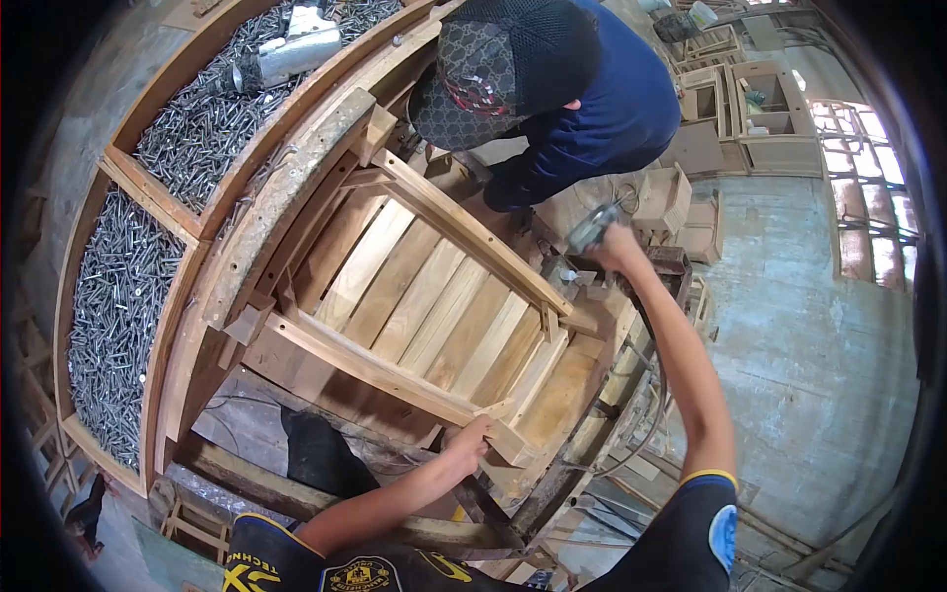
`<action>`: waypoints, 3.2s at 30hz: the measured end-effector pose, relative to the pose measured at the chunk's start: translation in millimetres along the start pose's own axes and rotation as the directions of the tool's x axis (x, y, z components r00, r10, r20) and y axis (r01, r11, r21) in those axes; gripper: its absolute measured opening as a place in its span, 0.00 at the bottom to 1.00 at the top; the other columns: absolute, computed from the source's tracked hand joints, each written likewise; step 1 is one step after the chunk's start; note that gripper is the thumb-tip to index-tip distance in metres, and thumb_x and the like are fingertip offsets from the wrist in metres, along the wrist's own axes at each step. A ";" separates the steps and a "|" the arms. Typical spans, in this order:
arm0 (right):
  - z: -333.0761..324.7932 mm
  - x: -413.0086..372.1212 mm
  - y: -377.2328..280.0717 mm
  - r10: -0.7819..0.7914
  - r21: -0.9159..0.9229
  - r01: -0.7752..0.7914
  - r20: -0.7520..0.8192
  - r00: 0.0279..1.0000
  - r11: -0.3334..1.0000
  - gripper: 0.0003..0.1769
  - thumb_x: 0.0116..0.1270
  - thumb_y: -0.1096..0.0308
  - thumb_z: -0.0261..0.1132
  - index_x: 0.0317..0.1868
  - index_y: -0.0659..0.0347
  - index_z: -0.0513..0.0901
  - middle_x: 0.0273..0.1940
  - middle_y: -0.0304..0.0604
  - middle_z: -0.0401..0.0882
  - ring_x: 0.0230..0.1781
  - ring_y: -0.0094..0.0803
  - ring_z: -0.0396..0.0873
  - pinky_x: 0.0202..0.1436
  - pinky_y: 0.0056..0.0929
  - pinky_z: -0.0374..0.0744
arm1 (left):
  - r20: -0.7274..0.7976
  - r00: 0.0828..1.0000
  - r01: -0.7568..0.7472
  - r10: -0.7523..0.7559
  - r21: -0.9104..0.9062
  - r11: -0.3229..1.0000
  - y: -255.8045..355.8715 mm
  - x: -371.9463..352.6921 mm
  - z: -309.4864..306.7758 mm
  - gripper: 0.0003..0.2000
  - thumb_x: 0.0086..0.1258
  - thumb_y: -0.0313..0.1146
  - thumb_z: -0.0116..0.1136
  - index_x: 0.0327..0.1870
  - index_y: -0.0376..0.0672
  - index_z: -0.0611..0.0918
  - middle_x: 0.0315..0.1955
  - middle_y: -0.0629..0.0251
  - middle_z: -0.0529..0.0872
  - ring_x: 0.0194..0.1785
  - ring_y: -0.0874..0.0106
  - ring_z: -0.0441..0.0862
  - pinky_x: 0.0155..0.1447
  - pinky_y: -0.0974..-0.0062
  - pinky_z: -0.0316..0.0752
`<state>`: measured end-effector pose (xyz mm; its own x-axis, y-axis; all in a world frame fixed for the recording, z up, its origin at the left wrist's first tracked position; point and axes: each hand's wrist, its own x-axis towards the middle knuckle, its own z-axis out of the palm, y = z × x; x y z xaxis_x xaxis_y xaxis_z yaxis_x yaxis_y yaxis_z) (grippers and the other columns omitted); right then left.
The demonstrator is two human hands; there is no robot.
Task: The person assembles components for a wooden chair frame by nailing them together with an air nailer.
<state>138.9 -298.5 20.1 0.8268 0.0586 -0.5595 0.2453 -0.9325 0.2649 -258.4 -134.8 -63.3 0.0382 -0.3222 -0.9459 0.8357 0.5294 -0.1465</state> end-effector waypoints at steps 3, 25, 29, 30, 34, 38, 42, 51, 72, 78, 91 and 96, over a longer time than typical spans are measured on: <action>12.4 -30.9 -23.5 -0.104 0.012 0.105 0.239 0.965 0.994 0.32 0.46 0.53 0.76 0.49 0.67 0.84 0.45 0.62 0.85 0.43 0.52 0.85 0.47 0.41 0.83 | 0.054 0.998 -0.011 0.012 -0.015 1.000 -4.9 9.7 -2.0 0.19 0.53 0.41 0.71 0.41 0.40 0.80 0.30 0.65 0.83 0.29 0.74 0.80 0.33 0.79 0.74; -65.7 -4.8 15.4 0.003 0.265 -0.006 0.012 1.000 0.964 0.30 0.35 0.67 0.75 0.45 0.67 0.86 0.39 0.58 0.86 0.42 0.47 0.86 0.47 0.39 0.82 | 0.029 1.000 0.005 -0.002 -0.109 0.994 -3.3 9.5 -0.1 0.17 0.52 0.36 0.72 0.40 0.41 0.80 0.28 0.65 0.83 0.26 0.71 0.79 0.34 0.75 0.75; -26.1 16.4 17.2 0.088 0.035 -0.083 -0.170 0.981 0.996 0.31 0.39 0.63 0.77 0.47 0.67 0.84 0.37 0.55 0.86 0.40 0.47 0.86 0.44 0.39 0.84 | 0.022 1.000 0.012 -0.009 -0.115 0.993 -4.4 7.6 -0.7 0.17 0.52 0.36 0.73 0.40 0.42 0.79 0.29 0.65 0.82 0.26 0.72 0.77 0.33 0.76 0.75; -10.8 14.6 9.4 0.059 -0.047 -0.068 -0.184 0.981 0.997 0.30 0.40 0.62 0.77 0.47 0.67 0.84 0.38 0.55 0.86 0.40 0.48 0.86 0.45 0.39 0.84 | 0.017 1.000 0.011 -0.009 -0.116 0.993 -8.9 14.1 -1.2 0.17 0.52 0.35 0.73 0.40 0.43 0.78 0.29 0.65 0.81 0.26 0.72 0.77 0.33 0.76 0.75; -20.1 -33.2 -35.4 -0.081 0.010 0.084 0.402 0.912 0.996 0.33 0.40 0.60 0.76 0.49 0.68 0.84 0.43 0.56 0.87 0.43 0.48 0.85 0.45 0.40 0.83 | -0.004 1.000 -0.017 0.016 -0.138 0.990 -6.1 12.4 1.7 0.18 0.52 0.34 0.73 0.41 0.44 0.78 0.29 0.66 0.81 0.26 0.73 0.76 0.33 0.76 0.74; -64.3 -25.9 -1.6 -0.142 0.209 0.093 0.233 0.962 0.973 0.31 0.39 0.68 0.74 0.49 0.66 0.83 0.35 0.51 0.86 0.34 0.40 0.84 0.34 0.40 0.82 | -0.010 1.000 0.004 -0.006 -0.134 0.991 -9.0 12.5 0.8 0.16 0.52 0.34 0.72 0.39 0.43 0.79 0.29 0.66 0.80 0.26 0.74 0.75 0.32 0.76 0.73; -95.6 -7.3 13.4 0.139 0.278 -0.075 -0.219 0.966 0.958 0.27 0.44 0.70 0.73 0.49 0.69 0.81 0.41 0.63 0.85 0.42 0.53 0.85 0.47 0.41 0.84 | -0.001 1.000 0.009 -0.009 -0.165 0.986 0.9 -1.7 2.4 0.14 0.52 0.33 0.72 0.37 0.42 0.79 0.29 0.66 0.80 0.26 0.74 0.75 0.32 0.76 0.72; -21.9 -25.7 -43.9 -0.069 0.056 0.048 0.479 0.875 0.997 0.32 0.42 0.69 0.73 0.52 0.71 0.80 0.39 0.52 0.87 0.35 0.36 0.86 0.38 0.36 0.83 | -0.034 0.999 -0.039 0.034 -0.165 0.985 -4.3 8.1 2.2 0.16 0.52 0.32 0.72 0.39 0.41 0.79 0.31 0.66 0.81 0.29 0.74 0.78 0.34 0.76 0.73; -100.2 -200.9 -107.3 0.096 0.987 0.161 -0.161 0.982 0.013 0.33 0.53 0.75 0.68 0.62 0.70 0.74 0.29 0.39 0.79 0.21 0.24 0.77 0.22 0.20 0.75 | -0.404 0.363 -0.929 0.840 -0.089 0.359 149.9 -75.8 -136.1 0.34 0.65 0.29 0.62 0.72 0.36 0.61 0.64 0.54 0.71 0.66 0.66 0.69 0.68 0.71 0.65; -104.3 -134.9 -174.4 0.027 0.977 0.110 -0.116 0.993 0.183 0.33 0.50 0.77 0.69 0.60 0.72 0.76 0.32 0.43 0.82 0.22 0.26 0.77 0.24 0.24 0.75 | -0.448 0.429 -0.901 0.784 -0.158 0.403 183.9 -88.3 -148.6 0.17 0.64 0.28 0.59 0.54 0.38 0.76 0.42 0.67 0.79 0.45 0.74 0.75 0.51 0.75 0.71; -91.7 51.9 -227.1 -0.227 0.907 0.038 0.064 0.972 0.420 0.10 0.51 0.78 0.66 0.35 0.73 0.81 0.25 0.48 0.81 0.19 0.35 0.79 0.20 0.34 0.77 | -0.516 0.359 -0.890 0.778 0.062 0.452 177.8 -82.9 -163.6 0.10 0.62 0.33 0.59 0.33 0.33 0.79 0.25 0.66 0.77 0.31 0.74 0.72 0.38 0.73 0.67; -119.2 73.3 -230.5 -0.048 0.697 0.160 -0.177 0.983 0.699 0.16 0.43 0.71 0.74 0.35 0.69 0.85 0.28 0.47 0.85 0.27 0.34 0.84 0.34 0.32 0.81 | -0.478 0.343 -0.890 0.809 0.110 0.442 170.5 -55.7 -177.9 0.09 0.62 0.31 0.58 0.33 0.31 0.78 0.23 0.64 0.78 0.29 0.73 0.73 0.36 0.74 0.68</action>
<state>203.3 -36.8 11.6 0.8904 0.1657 -0.4240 -0.0495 -0.8906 -0.4520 -215.6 113.0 -87.1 0.4268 0.6930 -0.5810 0.3961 0.4343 0.8090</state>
